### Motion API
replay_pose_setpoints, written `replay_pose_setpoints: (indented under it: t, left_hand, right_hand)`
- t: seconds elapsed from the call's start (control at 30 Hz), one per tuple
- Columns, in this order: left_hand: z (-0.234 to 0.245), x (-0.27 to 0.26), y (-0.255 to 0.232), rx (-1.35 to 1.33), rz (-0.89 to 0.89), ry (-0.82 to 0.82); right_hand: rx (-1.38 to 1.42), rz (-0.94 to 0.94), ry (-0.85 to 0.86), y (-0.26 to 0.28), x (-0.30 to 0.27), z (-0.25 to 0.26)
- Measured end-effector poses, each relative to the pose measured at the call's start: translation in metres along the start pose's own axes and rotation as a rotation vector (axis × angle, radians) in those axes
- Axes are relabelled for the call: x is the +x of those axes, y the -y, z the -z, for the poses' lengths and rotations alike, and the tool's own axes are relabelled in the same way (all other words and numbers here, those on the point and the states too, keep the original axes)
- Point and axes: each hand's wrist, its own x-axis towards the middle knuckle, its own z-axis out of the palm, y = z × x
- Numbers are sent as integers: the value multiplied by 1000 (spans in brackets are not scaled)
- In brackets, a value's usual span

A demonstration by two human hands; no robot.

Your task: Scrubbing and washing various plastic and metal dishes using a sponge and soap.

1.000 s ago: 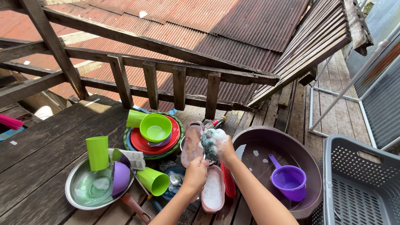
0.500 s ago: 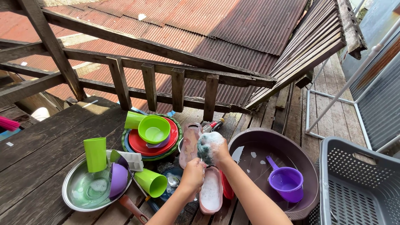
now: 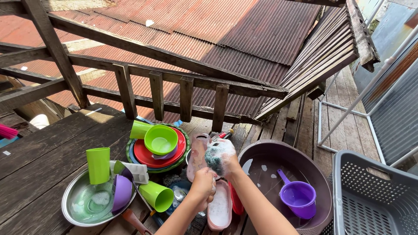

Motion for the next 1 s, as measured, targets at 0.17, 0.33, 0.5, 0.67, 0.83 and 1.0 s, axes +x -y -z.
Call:
replay_pose_setpoints:
  t: [0.17, 0.33, 0.5, 0.67, 0.83, 1.0]
  left_hand:
    - [-5, -15, -1, 39, 36, 39]
    - [-4, -17, -1, 71, 14, 35]
    - [-8, -12, -10, -52, -62, 15]
    - [-1, -2, -22, -85, -78, 14]
    - [-4, -16, -20, -13, -21, -49]
    - [3, -11, -11, 158, -105, -22]
  right_hand:
    - [-323, 345, -22, -4, 5, 22]
    - [-482, 362, -154, -6, 4, 22]
    - [-90, 186, 306, -6, -12, 5]
    - [9, -37, 150, -1, -31, -22]
    - [-329, 117, 183, -8, -8, 1]
    - [-77, 80, 212, -3, 14, 19]
